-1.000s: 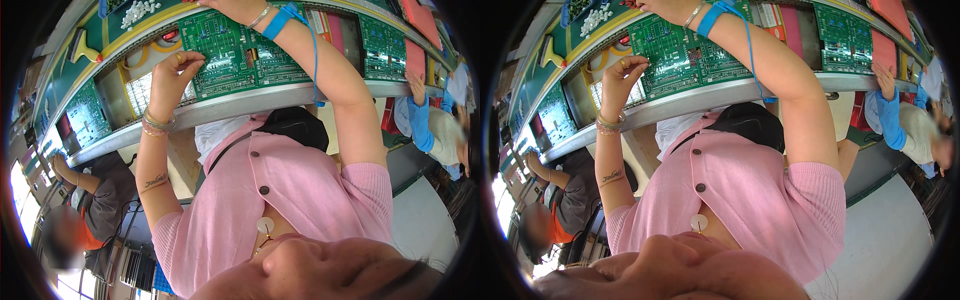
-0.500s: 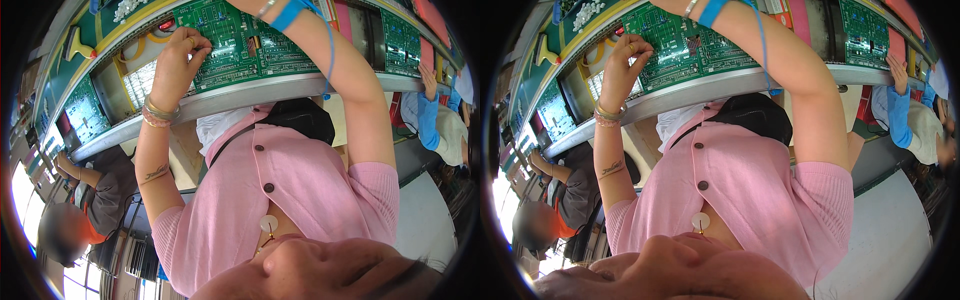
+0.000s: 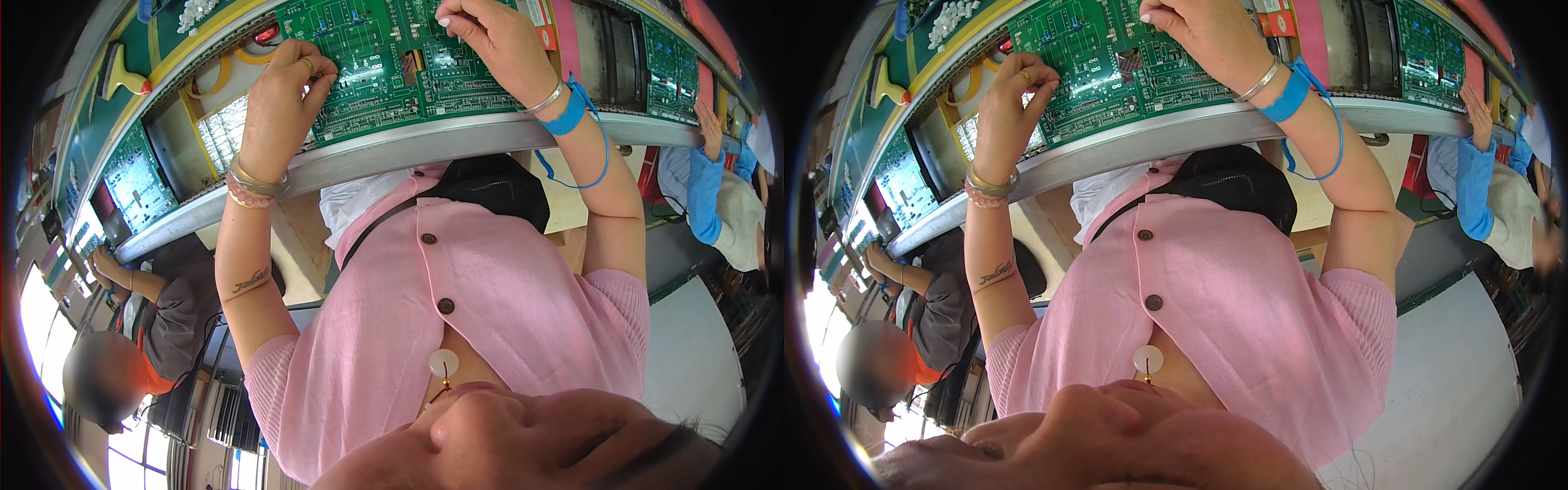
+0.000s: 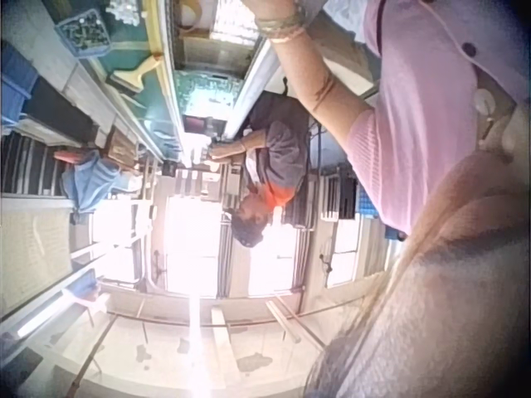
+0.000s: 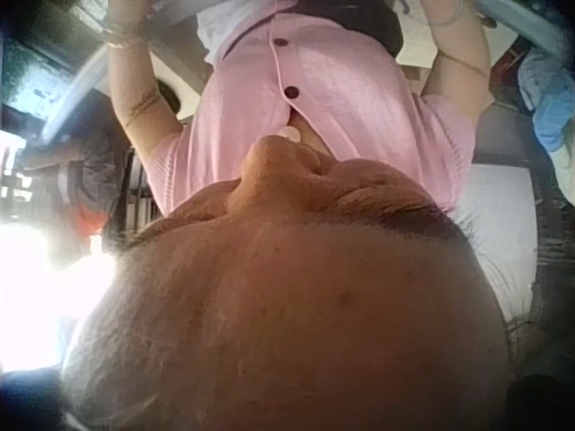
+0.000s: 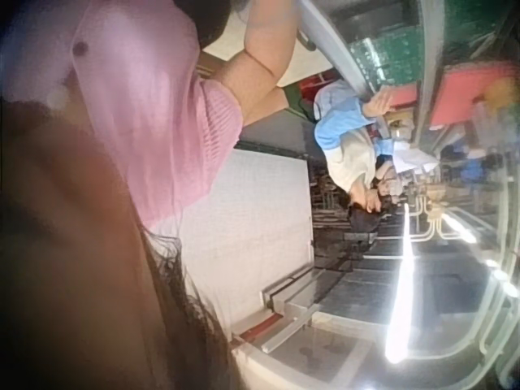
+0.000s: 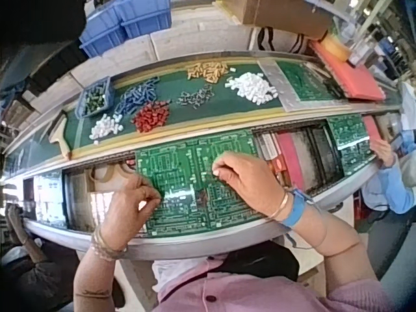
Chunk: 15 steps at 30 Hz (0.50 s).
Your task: Assembling electronic components onto a printed circuit board on a production line.
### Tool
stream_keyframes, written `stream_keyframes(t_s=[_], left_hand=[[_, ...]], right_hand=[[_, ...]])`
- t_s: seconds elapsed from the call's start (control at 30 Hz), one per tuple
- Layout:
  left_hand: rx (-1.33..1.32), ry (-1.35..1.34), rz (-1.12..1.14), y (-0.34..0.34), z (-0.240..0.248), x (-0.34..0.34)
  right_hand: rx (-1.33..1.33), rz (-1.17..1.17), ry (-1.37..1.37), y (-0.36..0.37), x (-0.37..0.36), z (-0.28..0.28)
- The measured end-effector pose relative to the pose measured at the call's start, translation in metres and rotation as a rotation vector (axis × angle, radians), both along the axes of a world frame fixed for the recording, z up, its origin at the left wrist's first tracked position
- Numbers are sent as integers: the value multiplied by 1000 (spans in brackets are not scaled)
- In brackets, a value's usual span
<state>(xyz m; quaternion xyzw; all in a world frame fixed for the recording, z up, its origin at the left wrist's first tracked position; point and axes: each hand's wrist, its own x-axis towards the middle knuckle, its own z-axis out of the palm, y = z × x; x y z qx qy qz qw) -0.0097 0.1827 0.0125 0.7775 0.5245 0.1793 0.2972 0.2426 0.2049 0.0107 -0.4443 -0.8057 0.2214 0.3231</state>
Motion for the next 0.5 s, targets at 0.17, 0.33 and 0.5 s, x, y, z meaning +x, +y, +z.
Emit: stream_keyframes(t_s=[0.17, 0.33, 0.5], left_hand=[[174, 111, -113, -1, 3, 4], [218, 264, -198, 0, 6, 8], [261, 364, -219, -5, 8, 12]], right_hand=[[-113, -27, 43, -2, 3, -10], [-221, -53, 85, -1, 4, -10], [-323, -69, 135, 3, 1, -20]])
